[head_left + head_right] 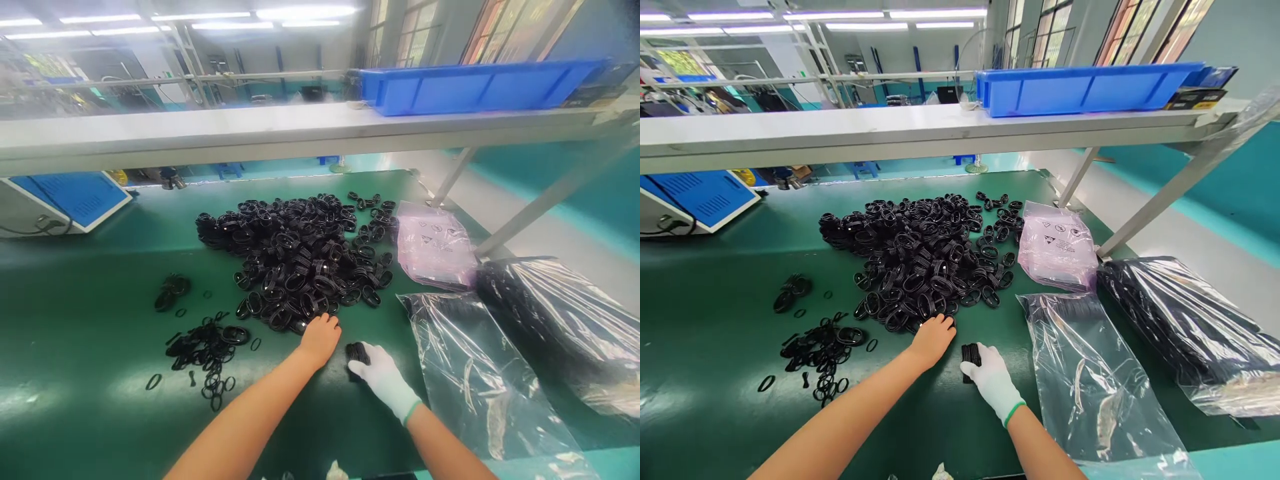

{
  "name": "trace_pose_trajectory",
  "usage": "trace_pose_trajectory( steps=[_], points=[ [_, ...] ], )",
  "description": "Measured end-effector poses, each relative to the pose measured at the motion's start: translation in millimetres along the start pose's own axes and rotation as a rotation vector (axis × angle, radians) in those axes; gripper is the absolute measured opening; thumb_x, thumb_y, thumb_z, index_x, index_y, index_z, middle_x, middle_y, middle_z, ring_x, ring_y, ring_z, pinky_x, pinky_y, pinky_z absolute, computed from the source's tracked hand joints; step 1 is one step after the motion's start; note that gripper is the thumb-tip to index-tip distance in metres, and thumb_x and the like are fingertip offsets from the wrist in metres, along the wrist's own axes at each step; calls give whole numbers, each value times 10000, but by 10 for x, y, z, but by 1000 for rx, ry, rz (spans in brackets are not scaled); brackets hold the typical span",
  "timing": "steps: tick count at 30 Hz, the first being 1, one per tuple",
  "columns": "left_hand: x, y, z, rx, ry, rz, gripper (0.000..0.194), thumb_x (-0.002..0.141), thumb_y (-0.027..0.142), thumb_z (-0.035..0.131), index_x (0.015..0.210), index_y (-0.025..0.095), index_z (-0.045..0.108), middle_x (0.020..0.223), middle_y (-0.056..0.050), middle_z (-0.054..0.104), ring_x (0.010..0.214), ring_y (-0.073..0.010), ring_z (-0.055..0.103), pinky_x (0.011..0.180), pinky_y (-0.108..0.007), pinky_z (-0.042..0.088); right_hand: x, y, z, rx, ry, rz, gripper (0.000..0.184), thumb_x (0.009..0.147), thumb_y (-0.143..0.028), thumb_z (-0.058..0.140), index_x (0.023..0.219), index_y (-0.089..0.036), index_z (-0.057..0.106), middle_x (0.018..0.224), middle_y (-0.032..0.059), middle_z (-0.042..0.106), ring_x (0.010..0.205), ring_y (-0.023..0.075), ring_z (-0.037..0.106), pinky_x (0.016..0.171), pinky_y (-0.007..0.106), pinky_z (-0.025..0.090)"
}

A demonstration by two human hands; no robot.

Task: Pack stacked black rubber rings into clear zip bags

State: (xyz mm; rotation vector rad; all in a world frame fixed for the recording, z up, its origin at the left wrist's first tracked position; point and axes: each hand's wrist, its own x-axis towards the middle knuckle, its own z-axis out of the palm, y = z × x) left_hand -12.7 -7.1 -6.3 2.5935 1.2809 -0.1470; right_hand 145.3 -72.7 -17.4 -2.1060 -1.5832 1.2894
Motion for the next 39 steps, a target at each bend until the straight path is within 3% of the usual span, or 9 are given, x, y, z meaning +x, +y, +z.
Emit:
trace_pose_trajectory(
  steps=[4, 8, 12, 14, 17, 21, 30, 39],
  points=[
    [-18, -67, -68, -71, 2, 21, 203, 769, 85, 453, 838, 191, 612, 979, -80, 559, 1007, -200, 455, 851, -334, 347, 1, 0, 8, -22, 6, -14, 405, 702, -344, 507, 1067, -176, 552, 897, 78, 525, 840, 208, 521, 754, 283, 386],
    [-194, 7, -75, -185, 30, -72, 123, 791, 219, 485, 880, 231, 569, 885, -22, 579, 848, -156, 530, 725, -284, 403, -15, 8, 13, -6, 19, -34, 380, 706, -327, 517, 1051, -174, 564, 889, 72, 528, 843, 200, 521, 769, 276, 385],
    [-342, 189, 170, -988, -22, -466, 173, 785, 377, 469, 776, 204, 482, 540, 60, 475, 457, -88, 479, 455, -210, 379, -14, 51, 21, 19, 32, -53, 391, 704, -327, 530, 1067, -185, 559, 896, 60, 534, 862, 192, 522, 791, 268, 378],
    [-340, 269, 328, -1233, -65, -568, 245, 769, 438, 463, 726, 198, 435, 454, 85, 410, 366, -75, 427, 381, -191, 348, -3, 77, 26, 20, 31, -58, 398, 707, -326, 529, 1077, -183, 552, 897, 57, 535, 868, 190, 524, 797, 268, 377],
    [-275, 348, 504, -1305, -49, -593, 319, 740, 508, 473, 696, 199, 407, 416, 91, 405, 340, -69, 420, 353, -174, 339, 14, 101, 33, 9, 23, -65, 398, 712, -327, 530, 1082, -182, 547, 906, 53, 535, 882, 190, 526, 802, 268, 376],
    [-220, 387, 593, -1384, -1, -614, 354, 706, 540, 498, 683, 202, 398, 388, 95, 404, 320, -66, 407, 335, -165, 325, 25, 105, 41, -3, 21, -71, 374, 714, -332, 529, 1054, -179, 559, 893, 48, 537, 884, 192, 525, 802, 270, 374],
    [-305, 387, 640, -1475, 44, -604, 406, 680, 600, 479, 668, 210, 367, 376, 101, 390, 317, -60, 392, 334, -158, 311, 1, 90, 16, 34, 23, -97, 309, 721, -334, 519, 992, -199, 577, 863, 42, 535, 852, 184, 530, 779, 268, 387],
    [-256, 378, 594, -1461, 52, -609, 362, 696, 554, 484, 675, 212, 368, 392, 98, 400, 315, -64, 394, 322, -165, 325, 32, 121, 49, 38, 19, -62, 415, 709, -333, 527, 1090, -168, 544, 907, 60, 538, 876, 198, 531, 796, 279, 382]
  ],
)
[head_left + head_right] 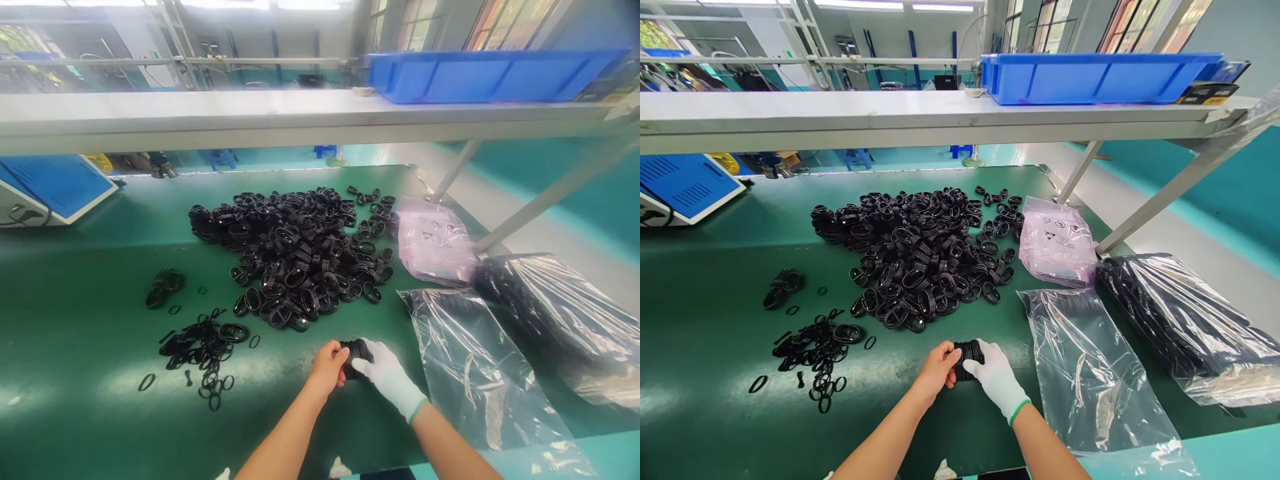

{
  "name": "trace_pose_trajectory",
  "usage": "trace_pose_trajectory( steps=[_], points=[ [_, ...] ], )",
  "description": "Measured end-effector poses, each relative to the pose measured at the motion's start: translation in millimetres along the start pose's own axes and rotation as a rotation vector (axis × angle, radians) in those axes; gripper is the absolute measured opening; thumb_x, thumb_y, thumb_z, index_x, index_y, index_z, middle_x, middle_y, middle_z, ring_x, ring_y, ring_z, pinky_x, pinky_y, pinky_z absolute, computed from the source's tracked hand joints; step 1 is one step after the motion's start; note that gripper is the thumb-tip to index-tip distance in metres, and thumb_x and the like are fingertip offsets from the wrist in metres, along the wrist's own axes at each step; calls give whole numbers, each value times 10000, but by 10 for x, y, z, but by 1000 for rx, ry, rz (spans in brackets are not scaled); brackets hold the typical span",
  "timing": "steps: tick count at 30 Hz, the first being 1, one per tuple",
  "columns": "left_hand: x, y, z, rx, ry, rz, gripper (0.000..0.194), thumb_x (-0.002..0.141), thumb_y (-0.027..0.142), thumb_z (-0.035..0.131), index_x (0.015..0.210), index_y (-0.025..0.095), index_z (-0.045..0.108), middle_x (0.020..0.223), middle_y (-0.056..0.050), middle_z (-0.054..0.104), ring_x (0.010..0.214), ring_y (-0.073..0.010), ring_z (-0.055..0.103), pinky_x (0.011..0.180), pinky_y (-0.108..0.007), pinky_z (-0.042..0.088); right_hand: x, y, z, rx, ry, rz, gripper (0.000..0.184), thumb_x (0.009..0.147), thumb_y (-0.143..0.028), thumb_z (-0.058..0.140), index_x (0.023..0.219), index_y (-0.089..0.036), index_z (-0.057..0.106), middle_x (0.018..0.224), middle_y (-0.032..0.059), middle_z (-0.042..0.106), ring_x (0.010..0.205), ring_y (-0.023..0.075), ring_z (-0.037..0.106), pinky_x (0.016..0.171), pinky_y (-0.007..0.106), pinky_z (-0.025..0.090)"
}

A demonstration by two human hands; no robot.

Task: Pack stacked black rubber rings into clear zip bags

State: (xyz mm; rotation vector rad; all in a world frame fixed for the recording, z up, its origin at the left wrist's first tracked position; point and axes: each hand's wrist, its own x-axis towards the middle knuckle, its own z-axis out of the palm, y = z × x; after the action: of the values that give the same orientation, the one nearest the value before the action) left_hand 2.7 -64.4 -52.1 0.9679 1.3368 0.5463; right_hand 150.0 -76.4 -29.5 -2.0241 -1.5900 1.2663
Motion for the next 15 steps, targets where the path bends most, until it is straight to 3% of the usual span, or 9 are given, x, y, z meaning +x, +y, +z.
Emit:
trace_pose_trajectory(
  steps=[10, 13, 15],
  points=[
    [20, -54, 95, 117, 17, -28, 292, 774, 499, 409, 712, 215, 381, 396, 100, 382, 326, -75, 393, 360, -183, 344, -13, -105, 21, -37, 13, 1, 287, 716, -365, 500, 927, -181, 565, 828, 47, 521, 789, 183, 529, 734, 271, 392],
    [-21, 32, -11, 208, 22, -45, 238, 802, 428, 407, 713, 207, 417, 436, 72, 435, 377, -100, 460, 413, -212, 379, -14, -154, 75, -85, 44, 59, 330, 666, -372, 554, 925, -168, 552, 860, 66, 523, 800, 198, 531, 721, 276, 399],
    [-48, 169, -190, 340, 114, 19, 188, 816, 374, 418, 742, 208, 467, 567, 33, 525, 494, -115, 524, 496, -230, 401, -14, -173, 100, -117, 49, 110, 402, 638, -360, 581, 988, -167, 539, 909, 81, 523, 839, 213, 534, 744, 286, 398]
  ],
)
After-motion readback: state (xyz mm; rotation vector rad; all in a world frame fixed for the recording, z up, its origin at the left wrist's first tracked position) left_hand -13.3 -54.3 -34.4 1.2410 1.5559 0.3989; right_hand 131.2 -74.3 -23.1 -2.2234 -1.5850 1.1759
